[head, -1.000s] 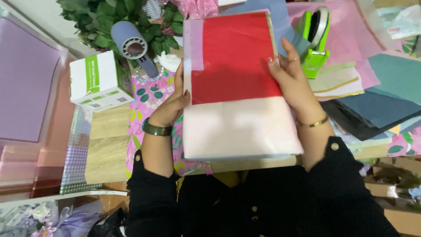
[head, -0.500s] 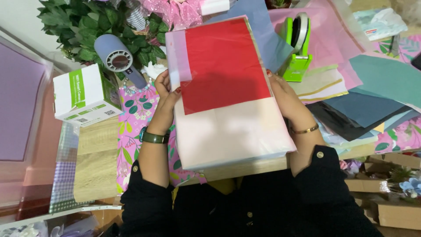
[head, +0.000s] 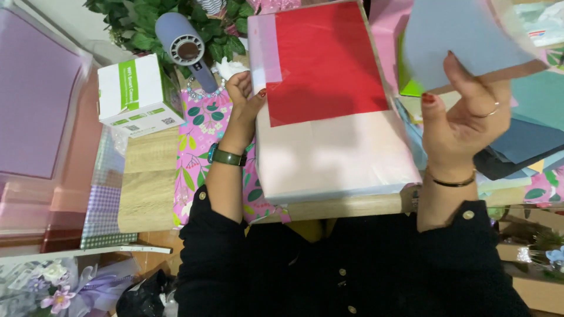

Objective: The person wraps a box with layers of pink and red paper, secures them using tape from a dispenser, and then adds a final translucent blue layer around the lower half.

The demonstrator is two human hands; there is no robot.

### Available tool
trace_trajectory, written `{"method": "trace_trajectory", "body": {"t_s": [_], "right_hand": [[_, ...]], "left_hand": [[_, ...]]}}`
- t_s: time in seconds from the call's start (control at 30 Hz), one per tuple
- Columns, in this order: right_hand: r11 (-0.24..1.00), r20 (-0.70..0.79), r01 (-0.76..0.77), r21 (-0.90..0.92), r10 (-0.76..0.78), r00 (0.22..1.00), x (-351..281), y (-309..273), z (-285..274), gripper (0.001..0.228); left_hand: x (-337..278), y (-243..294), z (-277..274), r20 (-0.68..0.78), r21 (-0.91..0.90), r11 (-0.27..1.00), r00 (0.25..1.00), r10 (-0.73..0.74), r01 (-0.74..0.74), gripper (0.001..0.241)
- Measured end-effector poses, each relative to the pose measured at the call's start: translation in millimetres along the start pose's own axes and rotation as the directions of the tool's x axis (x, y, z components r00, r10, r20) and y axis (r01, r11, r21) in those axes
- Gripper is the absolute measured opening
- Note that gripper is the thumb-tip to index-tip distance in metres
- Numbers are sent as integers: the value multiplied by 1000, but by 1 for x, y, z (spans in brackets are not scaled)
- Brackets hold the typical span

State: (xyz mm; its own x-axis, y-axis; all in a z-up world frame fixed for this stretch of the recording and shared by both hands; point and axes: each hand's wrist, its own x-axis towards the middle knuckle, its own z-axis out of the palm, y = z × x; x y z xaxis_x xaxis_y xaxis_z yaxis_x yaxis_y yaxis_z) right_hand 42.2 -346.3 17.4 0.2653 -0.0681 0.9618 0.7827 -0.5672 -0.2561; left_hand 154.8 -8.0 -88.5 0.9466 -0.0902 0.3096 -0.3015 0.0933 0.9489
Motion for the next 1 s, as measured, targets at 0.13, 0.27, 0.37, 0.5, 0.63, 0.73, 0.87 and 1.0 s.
{"method": "trace_trajectory", "body": {"t_s": [0.13, 0.27, 0.37, 0.5, 0.63, 0.73, 0.87, 1.0], "right_hand": [[993, 306, -52, 104, 18, 952, 9, -17, -12, 14], [902, 821, -430, 49, 209, 532, 34, -57, -12, 68], [942, 888, -334, -42, 188, 420, 24, -47, -7, 70], [946, 841, -298, 127, 57, 538, 10, -39, -8, 31], [958, 864, -285, 0, 143, 482, 7, -43, -13, 39], [960, 889, -279, -32, 155, 430, 9, -39, -17, 49], [917, 916, -381, 120, 46, 398, 6, -17, -37, 64], [917, 859, -317, 242, -50, 510, 5, -31, -59, 51]], "left_hand": [[-2, 2, -2, 11, 52, 998, 999, 39, -39, 57], [-8, 21, -2, 8, 93, 989, 994, 113, -113, 44], [-17, 51, 3, 44, 133, 968, 977, 209, -213, 31], [-18, 67, 9, 92, 163, 931, 944, 316, -328, 24], [-14, 53, -2, -6, 100, 906, 911, 413, -411, 57], [-16, 73, -3, -22, -1, 903, 903, 429, -429, 92], [-38, 112, 8, -205, 431, 866, 907, 367, -253, 54], [-81, 126, -8, -97, 89, 996, 995, 20, -12, 49]]}}
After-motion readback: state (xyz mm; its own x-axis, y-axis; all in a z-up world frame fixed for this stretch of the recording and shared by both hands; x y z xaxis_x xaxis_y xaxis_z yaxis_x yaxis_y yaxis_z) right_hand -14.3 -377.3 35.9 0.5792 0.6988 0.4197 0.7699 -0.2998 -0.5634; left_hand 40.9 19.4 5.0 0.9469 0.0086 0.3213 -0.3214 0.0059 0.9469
